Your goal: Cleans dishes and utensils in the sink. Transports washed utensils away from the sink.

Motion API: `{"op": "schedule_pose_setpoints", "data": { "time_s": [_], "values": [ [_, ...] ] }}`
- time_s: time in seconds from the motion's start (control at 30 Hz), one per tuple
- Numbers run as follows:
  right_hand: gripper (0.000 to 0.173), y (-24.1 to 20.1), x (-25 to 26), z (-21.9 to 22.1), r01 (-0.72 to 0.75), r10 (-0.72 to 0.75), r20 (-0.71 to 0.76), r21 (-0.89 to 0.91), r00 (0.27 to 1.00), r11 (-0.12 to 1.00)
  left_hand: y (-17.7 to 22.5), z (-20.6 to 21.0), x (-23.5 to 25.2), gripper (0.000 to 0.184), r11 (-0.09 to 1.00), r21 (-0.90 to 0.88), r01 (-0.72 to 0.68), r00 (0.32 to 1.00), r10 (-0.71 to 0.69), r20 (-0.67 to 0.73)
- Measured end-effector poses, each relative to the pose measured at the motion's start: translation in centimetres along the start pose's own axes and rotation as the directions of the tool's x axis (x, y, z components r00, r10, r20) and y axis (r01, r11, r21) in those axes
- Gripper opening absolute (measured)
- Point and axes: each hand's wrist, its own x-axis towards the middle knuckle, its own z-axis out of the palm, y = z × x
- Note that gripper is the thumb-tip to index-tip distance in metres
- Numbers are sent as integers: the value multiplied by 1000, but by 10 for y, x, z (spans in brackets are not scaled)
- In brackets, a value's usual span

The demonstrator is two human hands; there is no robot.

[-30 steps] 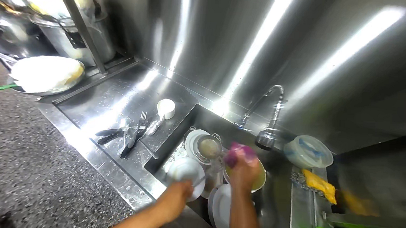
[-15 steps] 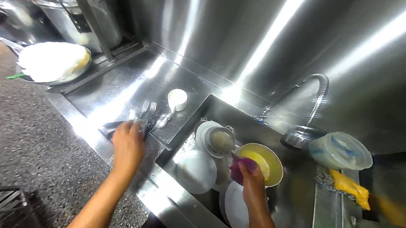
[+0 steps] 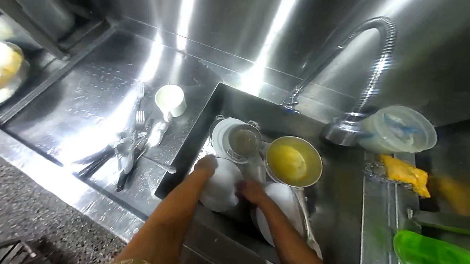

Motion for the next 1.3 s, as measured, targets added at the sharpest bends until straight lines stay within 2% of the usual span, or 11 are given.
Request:
{"op": "schedule_pose_setpoints", "data": {
  "time_s": [0.13,0.23,0.3,0.37,0.43,0.57,0.7,0.77,0.93,1.13,1.3],
  "values": [
    [38,-9,9,13,75,-84,-137,-68,987,995,-20,-1,26,45,1000,8,-10,994,9,106],
    [37,-10,-9,-6,101,-85,-203,69,975,993,-16,-20,11,42,1000,1,-8,991,8,136],
    [40,4,-23,-34,110,-43,-263,248,964,963,-11,-31,-5,43,979,-203,-10,998,23,63],
    [41,23,-47,-66,124,43,-364,424,931,897,-11,-36,-14,42,857,-507,-85,996,58,-68],
    [38,49,-65,-86,190,156,-495,578,855,794,-13,-40,-17,44,753,-650,-99,992,25,-122],
    [46,84,-69,-95,287,437,-611,742,660,605,-12,-34,-3,42,939,-343,-3,996,-27,-83],
    [42,88,-54,-87,322,553,-585,802,593,503,2,-8,14,43,1000,-5,26,999,-26,22],
    [40,90,-49,-83,291,541,-587,793,603,536,1,4,24,47,998,31,46,999,-46,26],
    [36,81,-71,-73,75,379,-688,532,619,843,-17,23,56,49,1000,-10,-21,989,23,148],
    [40,48,-85,-51,110,214,-555,493,804,863,-31,51,92,60,982,92,-165,959,138,249],
    [42,18,-72,-44,129,60,-408,420,911,898,-1,51,76,44,941,92,-326,901,279,334]
  ]
}}
